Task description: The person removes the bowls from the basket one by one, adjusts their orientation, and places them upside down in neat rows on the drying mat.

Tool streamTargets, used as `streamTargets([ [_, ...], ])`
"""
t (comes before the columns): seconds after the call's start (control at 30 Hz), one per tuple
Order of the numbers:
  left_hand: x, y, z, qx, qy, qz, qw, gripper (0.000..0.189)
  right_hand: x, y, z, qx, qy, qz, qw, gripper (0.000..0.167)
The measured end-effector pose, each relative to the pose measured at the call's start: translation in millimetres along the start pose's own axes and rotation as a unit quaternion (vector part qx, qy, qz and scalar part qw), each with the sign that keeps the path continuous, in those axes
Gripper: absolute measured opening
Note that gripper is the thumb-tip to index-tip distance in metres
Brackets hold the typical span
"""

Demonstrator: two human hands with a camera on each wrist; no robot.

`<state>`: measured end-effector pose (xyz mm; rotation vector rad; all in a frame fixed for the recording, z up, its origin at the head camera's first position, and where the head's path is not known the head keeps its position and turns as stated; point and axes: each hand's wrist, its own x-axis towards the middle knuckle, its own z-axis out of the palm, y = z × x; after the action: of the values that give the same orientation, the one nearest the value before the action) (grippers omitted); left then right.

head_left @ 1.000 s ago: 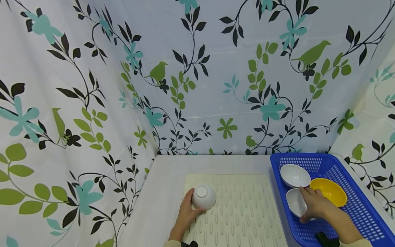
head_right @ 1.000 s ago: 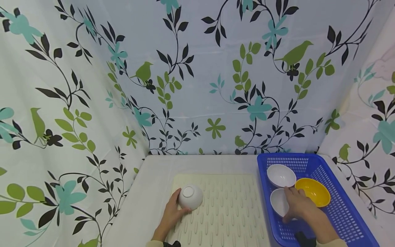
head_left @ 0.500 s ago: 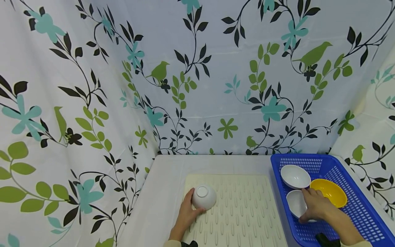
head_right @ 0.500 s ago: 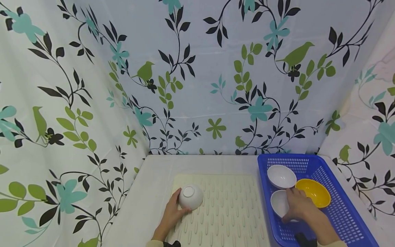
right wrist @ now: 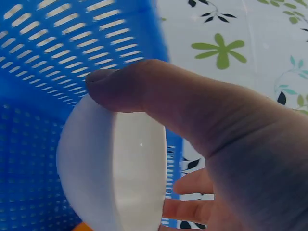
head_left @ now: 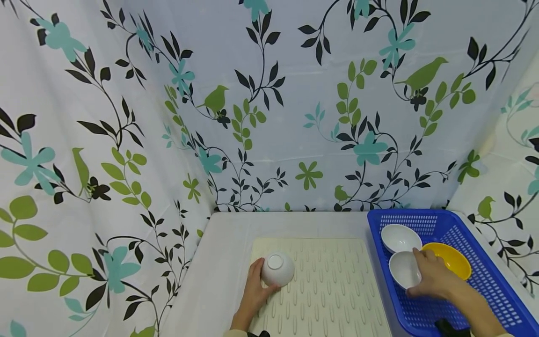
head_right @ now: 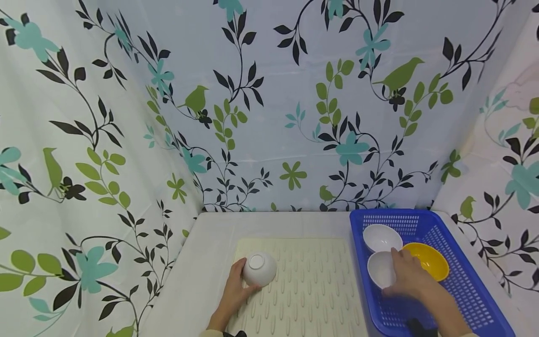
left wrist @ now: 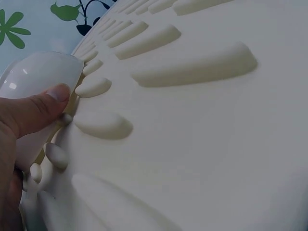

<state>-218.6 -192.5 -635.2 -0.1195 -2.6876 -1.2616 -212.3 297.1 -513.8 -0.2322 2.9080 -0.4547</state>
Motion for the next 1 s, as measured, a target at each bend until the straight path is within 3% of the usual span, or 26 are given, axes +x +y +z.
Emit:
streamTargets([
  [0.27, -4.8, 2.4, 2.6, 0.018, 0.01, -0.02, 0.9996, 0.099, -13.3, -14, -23, 0.01, 0.078, -0.001, 0.9969, 0.133],
  [0.43, -6.3, 6.1, 4.3, 0.028, 0.017, -0.016, 0.9993, 0.096, -21.0, -27, -35, 0.003, 0.129, -0.012, 0.9916, 0.133],
  [0.8, -15.8, 21.6, 5.0, 0.04, 0.024, -0.043, 0.998, 0.088, -32.1, -77, -36, 0.005, 0.164, -0.058, 0.9847, 0.127],
  [0.9, -19.8, 27.7, 7.2, 0.032, 0.046, -0.062, 0.9965, 0.081, -33.9, -90, -33, 0.006, 0.17, -0.075, 0.9826, 0.124],
  [1.0, -25.1, 41.2, 10.0, 0.027, 0.088, -0.092, 0.9915, 0.068, -35.0, -101, -29, 0.011, 0.168, -0.085, 0.982, 0.123],
])
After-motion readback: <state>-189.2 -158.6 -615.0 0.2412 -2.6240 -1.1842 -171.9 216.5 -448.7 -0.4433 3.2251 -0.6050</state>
